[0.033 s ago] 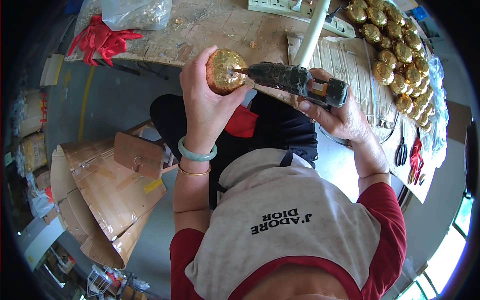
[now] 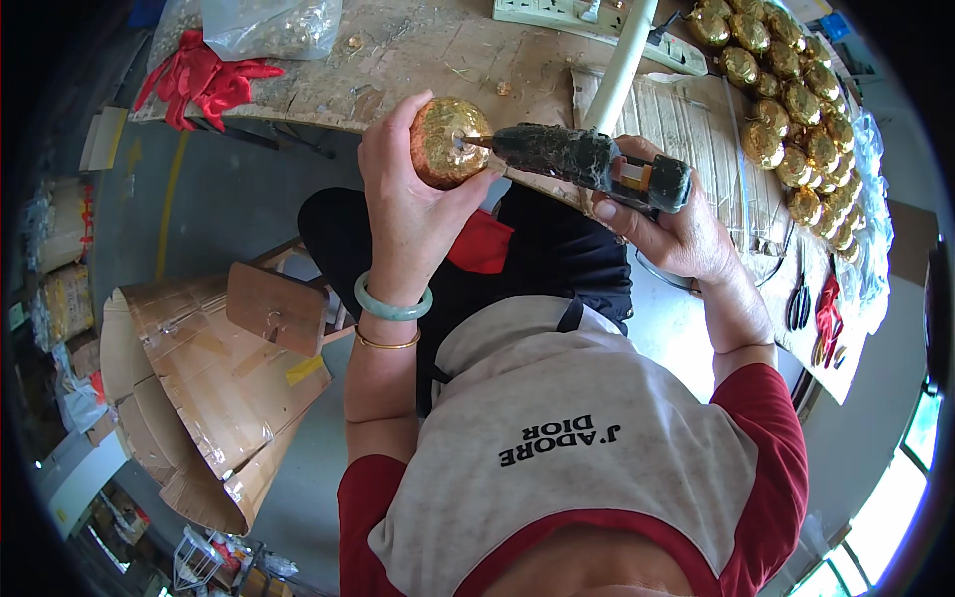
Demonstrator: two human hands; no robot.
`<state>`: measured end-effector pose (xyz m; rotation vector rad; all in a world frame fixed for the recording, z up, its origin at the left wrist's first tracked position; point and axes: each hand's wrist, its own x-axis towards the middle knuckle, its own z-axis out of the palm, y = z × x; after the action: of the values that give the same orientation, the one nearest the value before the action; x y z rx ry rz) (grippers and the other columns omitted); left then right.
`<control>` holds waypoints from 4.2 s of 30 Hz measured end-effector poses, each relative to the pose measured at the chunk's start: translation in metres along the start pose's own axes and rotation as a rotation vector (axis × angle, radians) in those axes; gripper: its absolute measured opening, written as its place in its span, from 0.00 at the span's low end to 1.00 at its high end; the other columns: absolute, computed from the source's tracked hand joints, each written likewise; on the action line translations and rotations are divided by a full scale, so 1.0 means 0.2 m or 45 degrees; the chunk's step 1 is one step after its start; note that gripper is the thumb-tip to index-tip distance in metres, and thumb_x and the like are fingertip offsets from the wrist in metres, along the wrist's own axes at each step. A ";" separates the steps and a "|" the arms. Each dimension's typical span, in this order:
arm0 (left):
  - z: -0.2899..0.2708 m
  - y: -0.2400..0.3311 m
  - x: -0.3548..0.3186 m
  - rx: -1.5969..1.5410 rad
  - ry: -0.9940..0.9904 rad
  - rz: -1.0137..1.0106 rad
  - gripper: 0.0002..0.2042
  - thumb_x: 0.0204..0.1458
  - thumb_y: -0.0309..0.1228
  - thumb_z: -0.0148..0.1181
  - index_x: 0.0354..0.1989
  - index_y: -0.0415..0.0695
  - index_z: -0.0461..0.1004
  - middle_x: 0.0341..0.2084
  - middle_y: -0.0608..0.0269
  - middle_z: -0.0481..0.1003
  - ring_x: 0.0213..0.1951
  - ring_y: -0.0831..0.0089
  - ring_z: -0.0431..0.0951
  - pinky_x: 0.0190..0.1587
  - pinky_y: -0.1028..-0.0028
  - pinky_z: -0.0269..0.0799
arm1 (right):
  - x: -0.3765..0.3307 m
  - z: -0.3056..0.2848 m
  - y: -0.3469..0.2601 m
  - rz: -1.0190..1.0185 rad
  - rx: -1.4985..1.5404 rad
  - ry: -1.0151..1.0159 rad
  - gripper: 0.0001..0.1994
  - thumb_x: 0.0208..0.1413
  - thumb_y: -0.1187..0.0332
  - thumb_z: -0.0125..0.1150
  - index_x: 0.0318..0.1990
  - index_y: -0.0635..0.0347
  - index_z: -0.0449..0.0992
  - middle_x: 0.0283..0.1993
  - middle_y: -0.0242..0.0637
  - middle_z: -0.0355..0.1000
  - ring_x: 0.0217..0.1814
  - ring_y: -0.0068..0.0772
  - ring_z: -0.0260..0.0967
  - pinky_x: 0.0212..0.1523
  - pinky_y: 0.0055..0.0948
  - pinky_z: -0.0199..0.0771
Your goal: Gluing small hanging loops onto gold-colored ball ornaments using a hot glue gun.
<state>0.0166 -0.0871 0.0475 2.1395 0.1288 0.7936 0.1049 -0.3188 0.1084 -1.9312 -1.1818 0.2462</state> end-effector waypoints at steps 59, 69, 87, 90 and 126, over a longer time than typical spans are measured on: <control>-0.23 -0.20 -0.42 -0.530 -0.038 -0.658 0.40 0.36 0.23 0.74 0.61 0.40 0.58 0.53 0.58 0.64 0.54 0.69 0.69 0.58 0.70 0.67 | 0.90 0.15 0.69 -0.291 -0.448 -0.940 0.07 0.50 0.77 0.58 0.37 0.60 0.76 0.40 0.34 0.71 0.45 0.36 0.72 0.46 0.33 0.74; -0.18 -0.25 -0.29 -0.601 -0.110 -0.552 0.41 0.37 0.24 0.75 0.62 0.39 0.57 0.54 0.57 0.63 0.54 0.70 0.68 0.58 0.71 0.67 | 0.77 0.08 0.52 0.098 -0.109 -0.638 0.04 0.56 0.72 0.62 0.34 0.62 0.75 0.35 0.31 0.74 0.39 0.20 0.73 0.38 0.22 0.75; -0.05 0.09 -0.06 -1.456 -0.472 -0.295 0.52 0.29 0.37 0.82 0.64 0.39 0.54 0.62 0.50 0.61 0.61 0.65 0.66 0.63 0.67 0.63 | 0.37 -0.02 0.15 0.148 0.588 -0.564 0.06 0.55 0.78 0.63 0.40 0.64 0.76 0.33 0.30 0.75 0.36 0.15 0.73 0.37 0.16 0.74; -0.02 0.10 -0.10 -1.758 -0.444 -0.504 0.52 0.30 0.38 0.81 0.64 0.38 0.53 0.60 0.47 0.63 0.60 0.61 0.67 0.63 0.64 0.64 | 0.31 -0.02 0.10 0.049 0.465 -0.437 0.06 0.54 0.76 0.64 0.39 0.63 0.77 0.34 0.29 0.76 0.36 0.15 0.74 0.37 0.17 0.75; -0.05 0.11 -0.11 -0.344 -0.198 -0.141 0.40 0.38 0.27 0.76 0.61 0.40 0.59 0.52 0.60 0.66 0.51 0.74 0.70 0.54 0.74 0.70 | 0.31 -0.03 -0.20 -0.719 -0.657 -0.182 0.12 0.45 0.78 0.68 0.39 0.64 0.76 0.33 0.36 0.71 0.31 0.34 0.75 0.30 0.29 0.78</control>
<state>-0.0108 -0.1033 0.0571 1.9116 0.0541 0.5449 0.1165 -0.2633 0.1573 -1.9164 -1.9749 -0.2516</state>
